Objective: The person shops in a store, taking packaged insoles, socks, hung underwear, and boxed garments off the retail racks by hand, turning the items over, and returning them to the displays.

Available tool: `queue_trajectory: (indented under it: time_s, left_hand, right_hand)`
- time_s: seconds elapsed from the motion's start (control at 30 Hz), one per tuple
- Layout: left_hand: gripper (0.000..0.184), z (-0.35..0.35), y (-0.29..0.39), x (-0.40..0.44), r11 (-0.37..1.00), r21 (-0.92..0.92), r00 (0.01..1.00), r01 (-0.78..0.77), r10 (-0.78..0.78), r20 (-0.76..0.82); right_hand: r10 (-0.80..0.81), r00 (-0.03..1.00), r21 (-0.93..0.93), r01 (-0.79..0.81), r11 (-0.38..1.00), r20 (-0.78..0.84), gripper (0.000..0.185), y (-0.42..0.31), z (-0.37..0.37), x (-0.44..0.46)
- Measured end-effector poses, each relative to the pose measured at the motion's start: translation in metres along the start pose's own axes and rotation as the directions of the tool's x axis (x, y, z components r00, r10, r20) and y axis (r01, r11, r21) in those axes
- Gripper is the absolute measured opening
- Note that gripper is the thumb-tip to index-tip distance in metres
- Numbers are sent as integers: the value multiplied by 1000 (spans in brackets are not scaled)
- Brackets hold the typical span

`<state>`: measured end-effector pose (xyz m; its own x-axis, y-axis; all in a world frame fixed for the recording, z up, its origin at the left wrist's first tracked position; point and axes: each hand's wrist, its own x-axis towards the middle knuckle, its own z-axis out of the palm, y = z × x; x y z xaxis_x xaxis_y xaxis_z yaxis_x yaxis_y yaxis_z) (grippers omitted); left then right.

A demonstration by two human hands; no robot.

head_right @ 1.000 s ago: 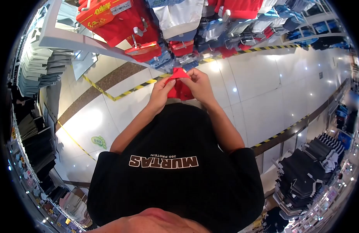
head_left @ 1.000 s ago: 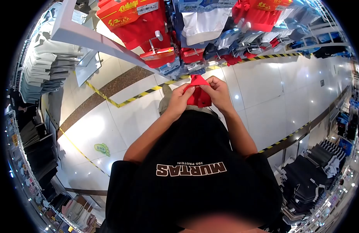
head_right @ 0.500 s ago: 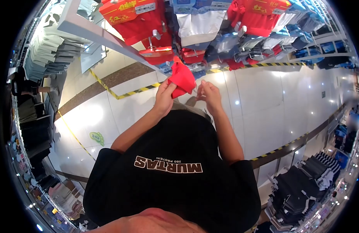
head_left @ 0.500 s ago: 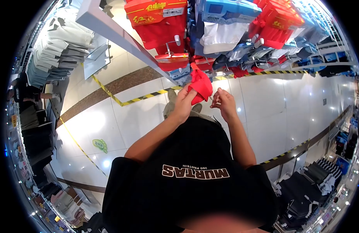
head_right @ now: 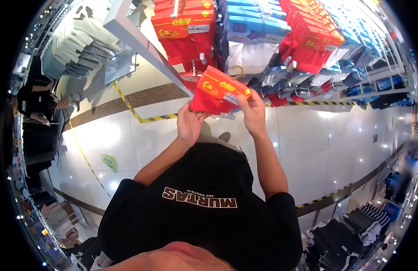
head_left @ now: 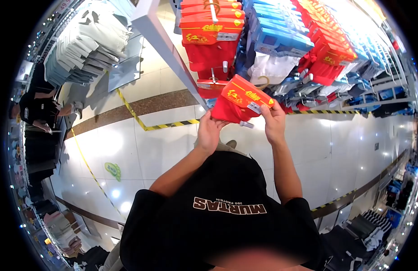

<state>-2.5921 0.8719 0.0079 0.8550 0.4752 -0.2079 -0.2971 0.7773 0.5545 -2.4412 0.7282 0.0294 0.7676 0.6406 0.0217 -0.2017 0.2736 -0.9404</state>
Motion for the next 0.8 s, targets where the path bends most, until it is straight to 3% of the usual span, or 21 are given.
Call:
queue_trajectory:
  time_s: [0.1,0.23,0.37,0.5,0.6,0.7,0.8]
  left_hand:
    - [36,0,-4,6,894,437,985,-98,148,-83]
    - [30,11,16,20,804,575,970,-149,231,-72]
    - [23,33,45,24,851,446,942,-276,332,-50]
    - [24,6,43,34,799,540,938,-266,344,-47]
    - [32,-21,36,47,461,849,856,-258,516,-20]
    - [41,-36,43,63,-207,918,647,-338,658,386]
    - [46,-45,45,81,-361,869,705,-340,514,489]
  right_hand:
    - [-97,990,-68,104,992,100,29,-28,20,25]
    - [-184,968,-78,199,977,169,30,-58,54,59]
    - [-273,951,48,268,962,146,27,-82,83,91]
    - [-338,914,5,346,938,222,28,-89,97,118]
    - [-273,933,-97,302,948,235,29,-77,96,125]
    - [-278,933,-132,312,941,227,32,-58,90,127]
    - [-170,961,-168,209,963,220,40,-48,82,106]
